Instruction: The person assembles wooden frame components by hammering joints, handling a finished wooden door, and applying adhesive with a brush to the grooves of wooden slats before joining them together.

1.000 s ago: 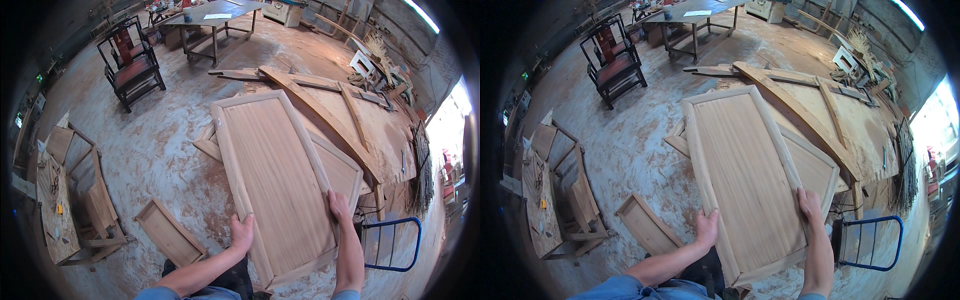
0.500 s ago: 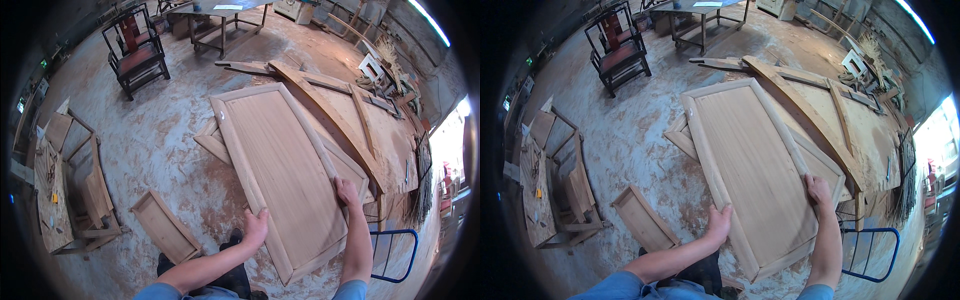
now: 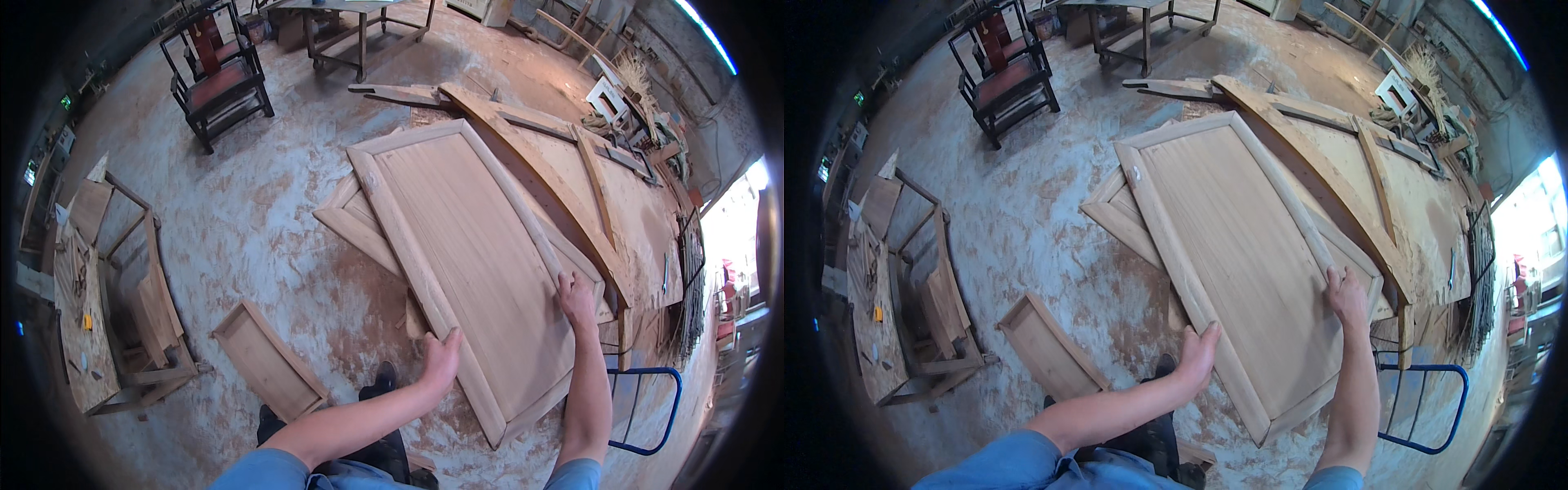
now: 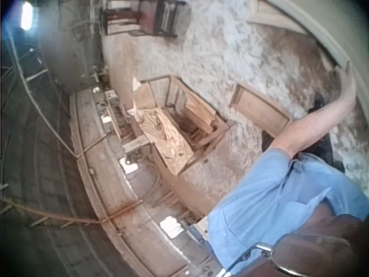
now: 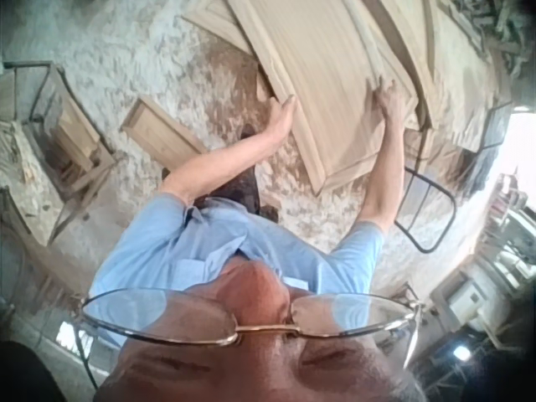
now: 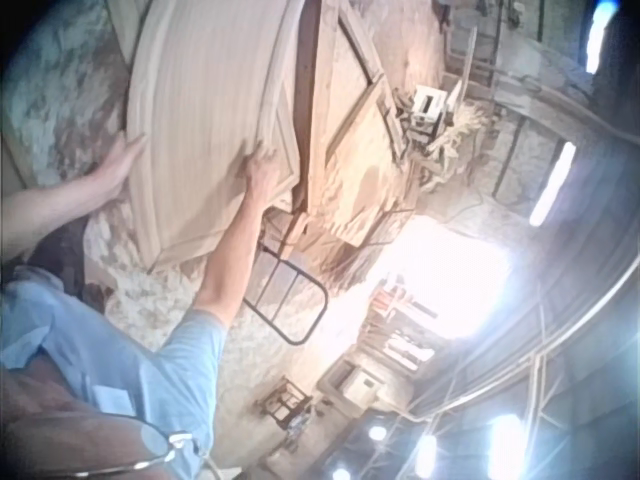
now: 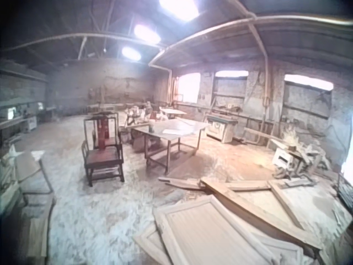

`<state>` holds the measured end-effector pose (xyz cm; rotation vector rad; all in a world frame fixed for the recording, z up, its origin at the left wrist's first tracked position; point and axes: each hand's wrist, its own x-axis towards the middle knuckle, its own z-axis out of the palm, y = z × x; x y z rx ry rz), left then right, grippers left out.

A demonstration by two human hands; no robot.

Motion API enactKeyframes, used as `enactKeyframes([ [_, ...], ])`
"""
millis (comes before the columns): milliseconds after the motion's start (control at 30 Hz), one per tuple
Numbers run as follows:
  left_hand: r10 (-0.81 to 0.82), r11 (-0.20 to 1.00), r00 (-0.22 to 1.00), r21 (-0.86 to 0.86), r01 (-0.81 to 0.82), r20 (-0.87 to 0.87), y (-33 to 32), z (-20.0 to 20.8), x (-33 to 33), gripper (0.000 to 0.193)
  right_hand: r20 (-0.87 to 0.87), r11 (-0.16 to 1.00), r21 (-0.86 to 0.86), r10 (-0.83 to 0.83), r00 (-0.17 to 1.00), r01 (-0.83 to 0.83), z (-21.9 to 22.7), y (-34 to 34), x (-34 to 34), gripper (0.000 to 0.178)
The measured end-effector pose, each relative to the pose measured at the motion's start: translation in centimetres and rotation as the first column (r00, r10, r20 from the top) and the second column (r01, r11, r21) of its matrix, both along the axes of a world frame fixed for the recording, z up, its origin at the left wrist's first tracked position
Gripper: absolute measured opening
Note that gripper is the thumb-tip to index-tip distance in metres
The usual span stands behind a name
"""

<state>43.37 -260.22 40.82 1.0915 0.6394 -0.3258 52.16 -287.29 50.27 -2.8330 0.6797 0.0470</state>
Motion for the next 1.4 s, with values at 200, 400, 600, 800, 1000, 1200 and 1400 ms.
enactKeyframes([
  [200,-0.155,0.981,0.986,-0.126,0.145,-0.068,0.6,1.9,1.6,0.044,0.084,0.999,0.049,-0.012,0.996,0.008,-1.3,-0.5,-1.0,0.065],
  [400,-0.399,0.916,0.917,0.045,0.399,-0.021,2.7,2.1,0.6,0.053,0.445,0.997,-0.046,0.081,0.892,-0.068,3.4,4.3,-1.8,0.046],
  [600,-0.383,0.917,0.924,-0.117,0.382,0.010,19.0,1.3,-6.3,0.048,0.527,0.872,0.213,0.277,0.804,-0.441,7.2,25.0,-3.2,0.015],
  [800,-0.098,0.995,0.985,0.023,0.102,-0.142,44.8,-1.5,-21.2,0.019,0.232,0.455,0.753,0.494,0.838,-0.476,-4.0,47.5,-14.6,0.010],
  [1000,0.577,0.735,0.785,0.562,-0.378,-0.227,67.4,-2.9,-46.1,0.032,-0.176,0.359,0.871,0.865,0.470,-0.335,-4.5,68.9,-31.1,0.008],
  [1200,0.968,0.167,0.004,0.632,-0.757,-0.251,71.0,-7.6,-82.6,0.017,-0.123,0.123,0.670,0.991,0.054,-0.732,0.1,89.9,-36.8,0.018],
  [1400,0.913,0.126,-0.220,0.751,-0.648,-0.343,66.4,-3.1,-96.0,0.028,0.020,-0.160,0.455,0.985,-0.170,-0.876,0.0,109.4,-39.9,0.032],
])
